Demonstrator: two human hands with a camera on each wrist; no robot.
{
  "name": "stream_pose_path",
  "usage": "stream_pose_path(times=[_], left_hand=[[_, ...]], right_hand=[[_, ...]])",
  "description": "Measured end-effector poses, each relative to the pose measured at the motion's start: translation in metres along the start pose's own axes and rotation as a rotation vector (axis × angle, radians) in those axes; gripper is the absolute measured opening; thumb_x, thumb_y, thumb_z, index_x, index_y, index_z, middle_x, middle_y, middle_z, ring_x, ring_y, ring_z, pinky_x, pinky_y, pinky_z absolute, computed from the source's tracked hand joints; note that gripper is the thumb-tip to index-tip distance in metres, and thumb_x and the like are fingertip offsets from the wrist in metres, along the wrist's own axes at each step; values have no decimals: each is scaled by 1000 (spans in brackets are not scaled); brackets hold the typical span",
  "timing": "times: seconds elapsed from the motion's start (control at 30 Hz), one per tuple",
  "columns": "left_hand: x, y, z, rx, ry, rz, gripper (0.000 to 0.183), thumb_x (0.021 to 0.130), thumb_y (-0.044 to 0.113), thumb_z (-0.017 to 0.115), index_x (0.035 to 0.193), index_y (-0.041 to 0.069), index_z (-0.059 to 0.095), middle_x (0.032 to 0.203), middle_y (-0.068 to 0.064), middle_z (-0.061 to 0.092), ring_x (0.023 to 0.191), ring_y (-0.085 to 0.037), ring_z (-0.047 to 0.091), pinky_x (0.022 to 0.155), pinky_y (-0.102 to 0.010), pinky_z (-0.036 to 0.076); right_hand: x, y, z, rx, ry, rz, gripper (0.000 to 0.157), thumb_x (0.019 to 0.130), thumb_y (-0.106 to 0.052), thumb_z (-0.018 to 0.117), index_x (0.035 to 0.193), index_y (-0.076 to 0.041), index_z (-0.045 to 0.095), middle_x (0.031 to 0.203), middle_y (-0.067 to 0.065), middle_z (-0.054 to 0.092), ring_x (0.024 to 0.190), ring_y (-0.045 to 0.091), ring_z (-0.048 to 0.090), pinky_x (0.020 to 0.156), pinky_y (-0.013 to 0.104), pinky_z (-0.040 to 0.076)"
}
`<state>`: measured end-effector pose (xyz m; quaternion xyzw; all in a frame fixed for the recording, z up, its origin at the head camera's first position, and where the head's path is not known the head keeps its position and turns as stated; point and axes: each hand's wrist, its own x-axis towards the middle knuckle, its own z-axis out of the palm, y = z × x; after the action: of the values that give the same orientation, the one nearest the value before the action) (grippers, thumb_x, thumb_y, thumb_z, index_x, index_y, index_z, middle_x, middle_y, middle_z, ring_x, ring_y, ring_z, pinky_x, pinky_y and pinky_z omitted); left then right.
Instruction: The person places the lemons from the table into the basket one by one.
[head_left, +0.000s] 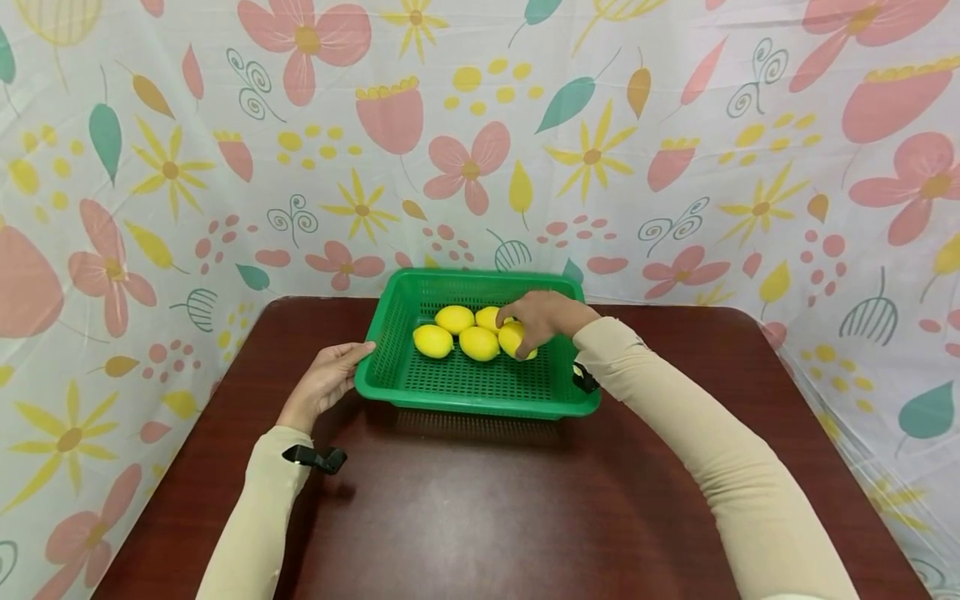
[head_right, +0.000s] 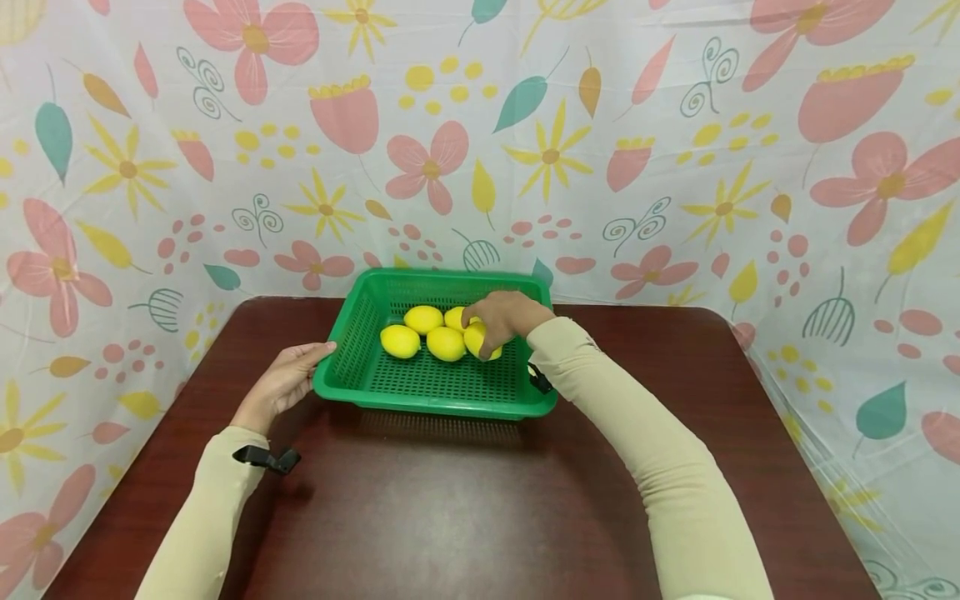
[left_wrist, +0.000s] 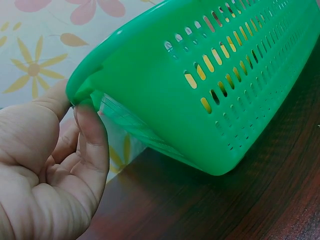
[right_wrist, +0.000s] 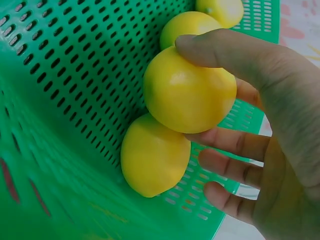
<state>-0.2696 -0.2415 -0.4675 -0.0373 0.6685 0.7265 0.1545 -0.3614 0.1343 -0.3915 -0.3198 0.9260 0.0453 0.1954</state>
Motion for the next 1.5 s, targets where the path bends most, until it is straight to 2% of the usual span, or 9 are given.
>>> stream_pose_path(times=[0.17, 0.33, 0.53, 0.73, 0.83, 0.97, 1.17, 1.37, 1.5], left_hand=[[0, -1, 1, 5, 7, 7, 51, 101, 34, 68, 130, -6, 59, 90, 3, 68, 80, -6, 69, 73, -23, 60], [-1, -2, 1, 0, 2, 5, 48, 102, 34, 67, 129, -5, 59, 91, 3, 69, 81, -6, 70, 73, -23, 60], [-2, -2, 1, -5, 13, 8, 47, 101, 34, 68, 127, -4, 61, 92, 3, 70, 81, -6, 70, 73, -23, 60], [-4, -4, -1, -17, 13, 9, 44, 101, 35, 67, 126, -2, 63, 94, 2, 70, 83, -7, 70, 74, -24, 60], [-4, -5, 0, -23, 5, 15, 46, 103, 35, 65, 127, -4, 61, 93, 1, 70, 83, -9, 70, 74, -24, 60], [-1, -7, 1, -23, -3, 26, 48, 103, 34, 65, 129, -5, 59, 93, 2, 69, 83, -8, 69, 74, -24, 60], [3, -7, 5, -10, -4, 31, 46, 102, 33, 66, 128, -4, 60, 92, 3, 69, 83, -7, 69, 74, -24, 60], [3, -4, 3, 6, 20, 63, 48, 101, 35, 67, 127, -5, 62, 97, 1, 70, 86, -10, 71, 78, -26, 61], [0, 0, 0, 138, 42, 86, 57, 101, 43, 65, 130, -5, 61, 104, 0, 70, 91, -10, 71, 82, -28, 61]], right_hand=[[1, -3, 2, -46, -17, 7, 67, 84, -47, 81, 144, -31, 56, 133, 6, 61, 113, 27, 58, 89, 46, 53], [0, -6, 2, -57, -43, 18, 71, 85, -51, 80, 148, -32, 52, 149, 9, 52, 132, 34, 50, 99, 52, 51], [-7, -7, -7, 36, 3, -14, 69, 90, -54, 73, 149, -26, 51, 141, 12, 59, 122, 31, 58, 96, 51, 52], [-22, -4, -13, 210, 103, -67, 62, 95, -49, 67, 147, -18, 55, 135, 18, 63, 121, 35, 61, 95, 54, 52], [-31, -3, -10, 249, 170, -103, 59, 97, -44, 68, 145, -14, 56, 132, 18, 64, 122, 38, 60, 97, 56, 52], [-46, -1, 2, 266, 293, -103, 49, 98, -35, 69, 140, -11, 61, 128, 17, 67, 118, 37, 62, 95, 54, 53], [-77, 1, 22, 262, 485, -64, 39, 96, -24, 73, 130, -6, 67, 122, 16, 69, 109, 33, 65, 89, 50, 56], [-109, 2, 36, 267, 640, 1, 36, 97, -25, 73, 126, -5, 70, 117, 14, 70, 105, 32, 65, 86, 51, 56], [-129, 8, 47, 293, 712, 58, 34, 100, -29, 68, 125, -5, 70, 120, 15, 69, 110, 35, 63, 89, 55, 53]])
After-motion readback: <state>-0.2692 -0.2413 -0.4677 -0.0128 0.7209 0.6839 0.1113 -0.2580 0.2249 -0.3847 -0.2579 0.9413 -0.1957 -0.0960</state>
